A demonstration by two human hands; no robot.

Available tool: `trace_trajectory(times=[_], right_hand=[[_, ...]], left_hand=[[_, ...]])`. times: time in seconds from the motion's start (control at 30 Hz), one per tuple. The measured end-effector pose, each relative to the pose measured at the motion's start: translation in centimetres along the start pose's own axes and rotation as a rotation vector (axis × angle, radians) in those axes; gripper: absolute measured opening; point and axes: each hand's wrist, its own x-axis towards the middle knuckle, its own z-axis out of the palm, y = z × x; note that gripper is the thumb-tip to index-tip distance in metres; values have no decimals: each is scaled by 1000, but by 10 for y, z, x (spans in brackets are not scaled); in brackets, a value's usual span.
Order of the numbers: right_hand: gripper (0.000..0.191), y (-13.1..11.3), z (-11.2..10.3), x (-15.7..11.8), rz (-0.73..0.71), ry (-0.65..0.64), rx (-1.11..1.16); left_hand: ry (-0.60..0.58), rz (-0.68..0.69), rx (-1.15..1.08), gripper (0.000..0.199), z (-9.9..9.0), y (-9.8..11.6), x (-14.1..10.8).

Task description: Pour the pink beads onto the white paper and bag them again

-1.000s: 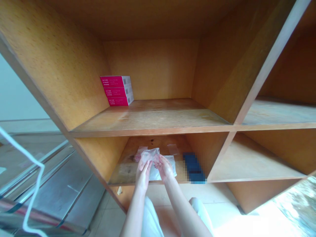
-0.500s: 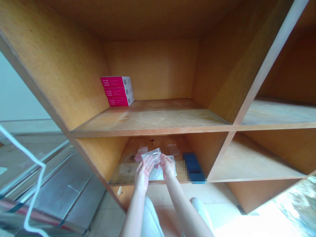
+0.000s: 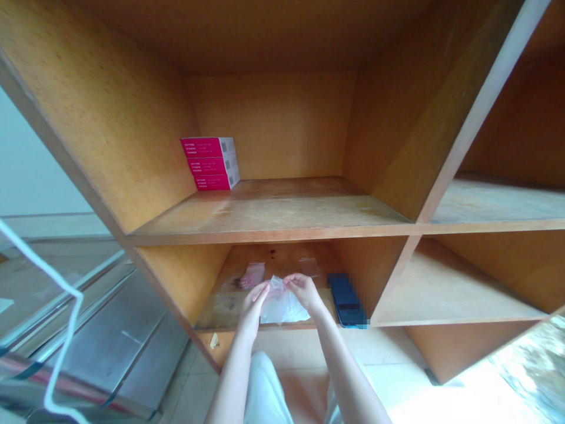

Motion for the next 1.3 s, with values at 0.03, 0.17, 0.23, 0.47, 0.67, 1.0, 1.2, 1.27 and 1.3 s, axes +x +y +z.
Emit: trace_trajectory(times=[0.03,0.17,0.23,0.47,0.67,1.0,1.2,1.27,1.3], right_hand=[[19,-1,1,0,-12,-15,-35],[21,1,6,0,-45,-9,-45],[24,5,7,-1,-38,27,7],[29,25,6,-2,-23,87,65],[33,30,4,1,-68,115,-42],[33,20,1,-1,-101,92,-118],[35,16,1,-2,-86,91,-106],[34,17,2,-2,-69,89,-70],[34,17,3,-2,-56,87,-44]], left_hand=[[-3,1,42,38,1,0,2],[-23,-12,79,37,5,-1,9],[-9,1,58,37,6,-1,11],[-1,6,-64,33,7,-4,11],[-26,-8,-20,32,10,-9,11],[8,65,39,27,12,-14,15],[16,64,33,28,14,-13,15],[23,68,32,28,15,-14,16],[30,71,29,28,15,-14,17]])
